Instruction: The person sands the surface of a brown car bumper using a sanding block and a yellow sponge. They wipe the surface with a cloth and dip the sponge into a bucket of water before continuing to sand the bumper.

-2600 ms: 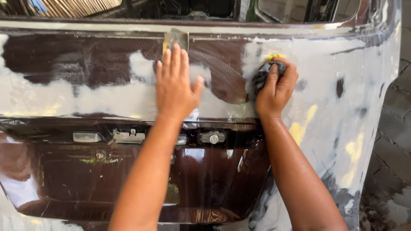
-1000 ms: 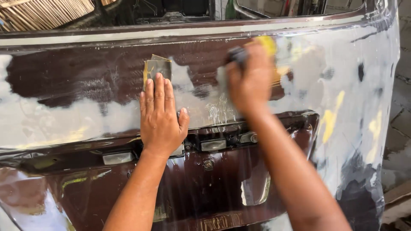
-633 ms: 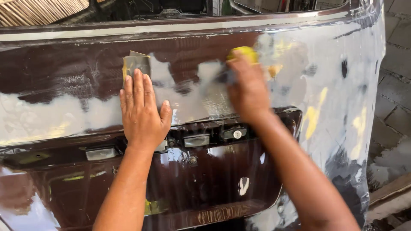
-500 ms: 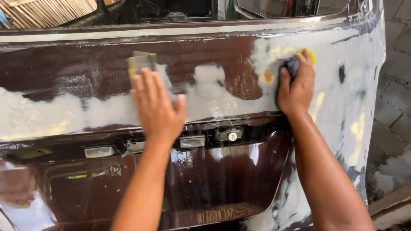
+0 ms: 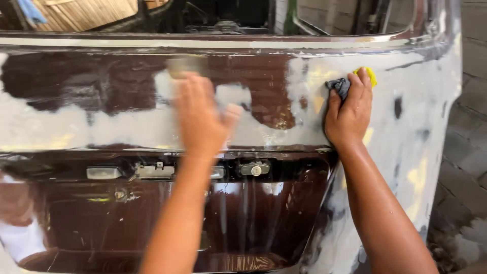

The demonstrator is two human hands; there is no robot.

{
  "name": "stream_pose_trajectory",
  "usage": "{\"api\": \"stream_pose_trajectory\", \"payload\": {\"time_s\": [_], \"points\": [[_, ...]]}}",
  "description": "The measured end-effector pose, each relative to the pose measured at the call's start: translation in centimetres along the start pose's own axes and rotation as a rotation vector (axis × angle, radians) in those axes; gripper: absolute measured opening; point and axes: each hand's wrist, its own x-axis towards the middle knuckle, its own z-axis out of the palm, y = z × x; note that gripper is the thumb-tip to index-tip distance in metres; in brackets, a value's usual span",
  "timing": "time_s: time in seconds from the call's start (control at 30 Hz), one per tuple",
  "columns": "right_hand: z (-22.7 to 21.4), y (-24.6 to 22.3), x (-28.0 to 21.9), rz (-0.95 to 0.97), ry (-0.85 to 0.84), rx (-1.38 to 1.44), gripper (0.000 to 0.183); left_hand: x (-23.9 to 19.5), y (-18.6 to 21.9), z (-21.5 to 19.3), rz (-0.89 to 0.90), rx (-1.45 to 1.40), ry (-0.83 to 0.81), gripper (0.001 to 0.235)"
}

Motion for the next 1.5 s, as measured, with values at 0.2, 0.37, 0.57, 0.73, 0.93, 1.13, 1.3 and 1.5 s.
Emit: {"api": "stream_pose_trajectory", "payload": {"time_s": [0.2, 0.37, 0.57, 0.73, 0.93, 1.13, 1.3, 1.5], "points": [[0.0, -0.2, 0.1, -0.015, -0.002, 0.085, 0.042, -2.1, 9.1, -0.2, 0.507, -0.054, -0.438, 0.105], [0.0, -0.1, 0.3, 0.012, 0.023, 0.027, 0.042, 4.6, 4.5, 0.0, 0.172, 0.224, -0.151, 0.104], [-0.2, -0.6, 0.0, 0.021, 0.008, 0.078, 0.041, 2.8, 10.4, -0.2, 0.5, 0.124, -0.48, 0.111], [0.2, -0.7, 0.5, 0.027, 0.016, 0.028, 0.042, 6.4, 7.3, -1.3, 0.216, 0.223, -0.301, 0.102], [0.1, -0.4, 0.0, 0.015, -0.002, 0.06, 0.043, 4.6, 11.6, 0.9, 0.553, 0.219, -0.397, 0.114], [0.2, -1.0, 0.3, 0.033, 0.019, 0.046, 0.042, 6.6, 6.3, -2.4, 0.105, 0.092, -0.358, 0.109], [0.3, -0.3, 0.1, 0.01, 0.005, 0.051, 0.041, 0.6, 13.0, -0.6, 0.548, 0.211, -0.412, 0.12], [0.1, -0.5, -0.2, 0.057, -0.023, 0.069, 0.043, 3.2, -2.8, -2.2, 0.018, 0.054, -0.162, 0.094]]}}
